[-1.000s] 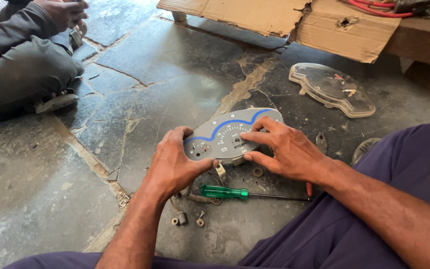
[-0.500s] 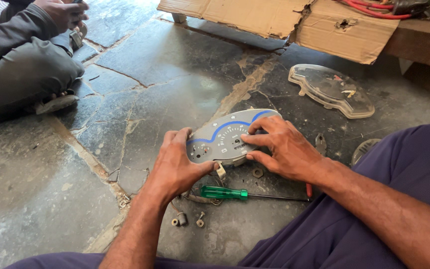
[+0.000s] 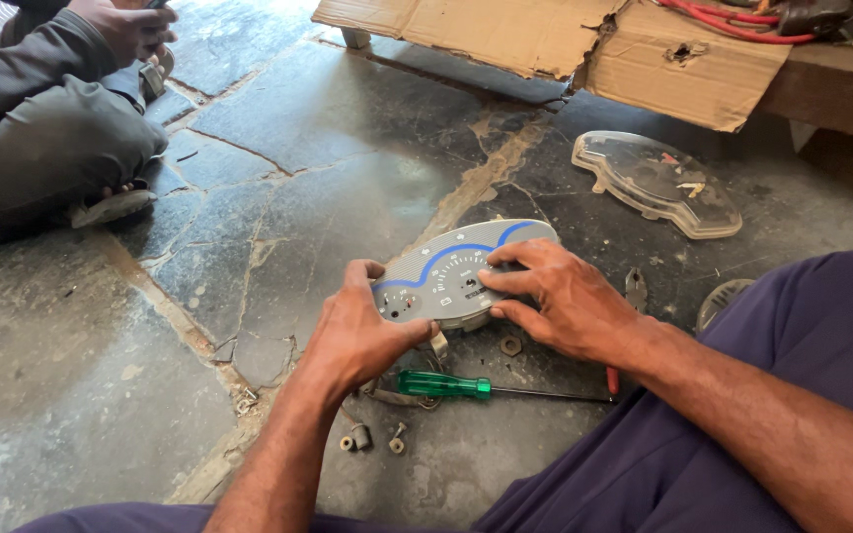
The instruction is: The person sits on the floor and uses a green screwdriver to adjust and tighten screws on a motorcycle instrument cluster. They repeatedly probe the dial and gauge areas, occasionally setting the screwdriver down and repositioning the cluster.
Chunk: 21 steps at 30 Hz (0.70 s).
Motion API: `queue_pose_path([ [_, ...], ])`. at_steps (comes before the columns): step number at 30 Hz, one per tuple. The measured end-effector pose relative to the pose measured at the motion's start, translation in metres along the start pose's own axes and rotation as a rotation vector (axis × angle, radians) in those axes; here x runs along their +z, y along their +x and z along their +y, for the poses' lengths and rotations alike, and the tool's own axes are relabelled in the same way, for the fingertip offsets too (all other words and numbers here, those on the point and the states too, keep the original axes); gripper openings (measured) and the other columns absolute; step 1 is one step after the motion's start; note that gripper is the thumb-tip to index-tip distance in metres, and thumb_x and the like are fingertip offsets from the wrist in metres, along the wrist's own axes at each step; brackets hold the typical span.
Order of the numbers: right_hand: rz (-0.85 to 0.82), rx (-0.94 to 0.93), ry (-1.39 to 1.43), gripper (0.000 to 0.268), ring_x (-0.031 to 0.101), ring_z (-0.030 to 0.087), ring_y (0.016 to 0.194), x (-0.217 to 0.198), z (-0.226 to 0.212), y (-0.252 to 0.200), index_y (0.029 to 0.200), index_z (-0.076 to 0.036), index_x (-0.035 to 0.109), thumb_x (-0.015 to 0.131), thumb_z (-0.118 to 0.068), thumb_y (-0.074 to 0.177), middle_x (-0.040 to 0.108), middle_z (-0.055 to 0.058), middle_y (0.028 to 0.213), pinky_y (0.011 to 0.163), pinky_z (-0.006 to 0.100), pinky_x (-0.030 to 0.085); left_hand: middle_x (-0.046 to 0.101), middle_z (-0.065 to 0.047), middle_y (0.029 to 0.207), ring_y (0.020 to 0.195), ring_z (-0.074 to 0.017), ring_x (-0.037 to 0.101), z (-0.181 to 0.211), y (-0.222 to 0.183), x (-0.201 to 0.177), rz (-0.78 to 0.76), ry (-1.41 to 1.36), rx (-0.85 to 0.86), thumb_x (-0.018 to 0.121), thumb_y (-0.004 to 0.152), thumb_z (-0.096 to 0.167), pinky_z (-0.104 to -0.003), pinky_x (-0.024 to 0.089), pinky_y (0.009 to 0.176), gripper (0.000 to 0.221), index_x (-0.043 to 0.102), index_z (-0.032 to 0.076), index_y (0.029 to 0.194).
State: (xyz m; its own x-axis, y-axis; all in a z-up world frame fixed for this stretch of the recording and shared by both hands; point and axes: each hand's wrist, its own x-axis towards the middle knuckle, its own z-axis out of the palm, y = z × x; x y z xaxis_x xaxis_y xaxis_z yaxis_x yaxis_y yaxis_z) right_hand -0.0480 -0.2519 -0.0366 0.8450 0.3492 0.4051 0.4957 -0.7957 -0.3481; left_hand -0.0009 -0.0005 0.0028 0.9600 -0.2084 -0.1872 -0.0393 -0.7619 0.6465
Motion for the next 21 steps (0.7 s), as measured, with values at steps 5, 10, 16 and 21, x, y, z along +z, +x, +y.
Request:
queue_pose_path([
  [5,-0.004,0.027,-0.003,0.04,0.058,0.034,0.124,0.0,-0.002,-0.001,0.123,-0.01,0.073,0.075,-0.021,0.085,0.065,0.012,0.13,0.102,0.045,0.047,0.068,-0.026,0.123,0.116,-0.033,0.069,0.004,-0.002,0.0,0.053,-0.014,0.083,0.09,0.06,0.035,-0.039,0.054,0.1,0.095,0.048,-0.001,0.137],
  [10,-0.016,0.034,0.011,0.039,0.059,0.033,0.124,-0.001,0.003,-0.003,0.122,-0.01,0.073,0.075,-0.021,0.085,0.066,0.011,0.13,0.102,0.044,0.048,0.067,-0.025,0.124,0.116,-0.0328,0.067,0.007,-0.003,0.001,0.077,-0.018,0.109,0.091,0.059,0.034,-0.04,0.053,0.1,0.094,0.049,0.0,0.136],
  [16,-0.009,0.108,0.046,0.042,0.06,0.032,0.126,0.005,0.008,-0.005,0.123,-0.01,0.073,0.077,-0.021,0.083,0.066,0.01,0.134,0.104,0.042,0.048,0.066,-0.026,0.123,0.113,-0.0341,0.068,0.013,-0.008,0.003,0.116,-0.036,0.164,0.089,0.063,0.033,-0.041,0.055,0.097,0.091,0.047,0.001,0.136],
  [21,-0.013,0.192,0.13,0.044,0.059,0.031,0.127,0.008,0.012,-0.006,0.121,-0.01,0.075,0.081,-0.022,0.079,0.064,0.01,0.138,0.102,0.041,0.048,0.07,-0.027,0.113,0.106,-0.0353,0.072,0.016,-0.01,0.002,0.139,-0.057,0.243,0.087,0.063,0.031,-0.042,0.057,0.093,0.087,0.046,-0.002,0.132],
])
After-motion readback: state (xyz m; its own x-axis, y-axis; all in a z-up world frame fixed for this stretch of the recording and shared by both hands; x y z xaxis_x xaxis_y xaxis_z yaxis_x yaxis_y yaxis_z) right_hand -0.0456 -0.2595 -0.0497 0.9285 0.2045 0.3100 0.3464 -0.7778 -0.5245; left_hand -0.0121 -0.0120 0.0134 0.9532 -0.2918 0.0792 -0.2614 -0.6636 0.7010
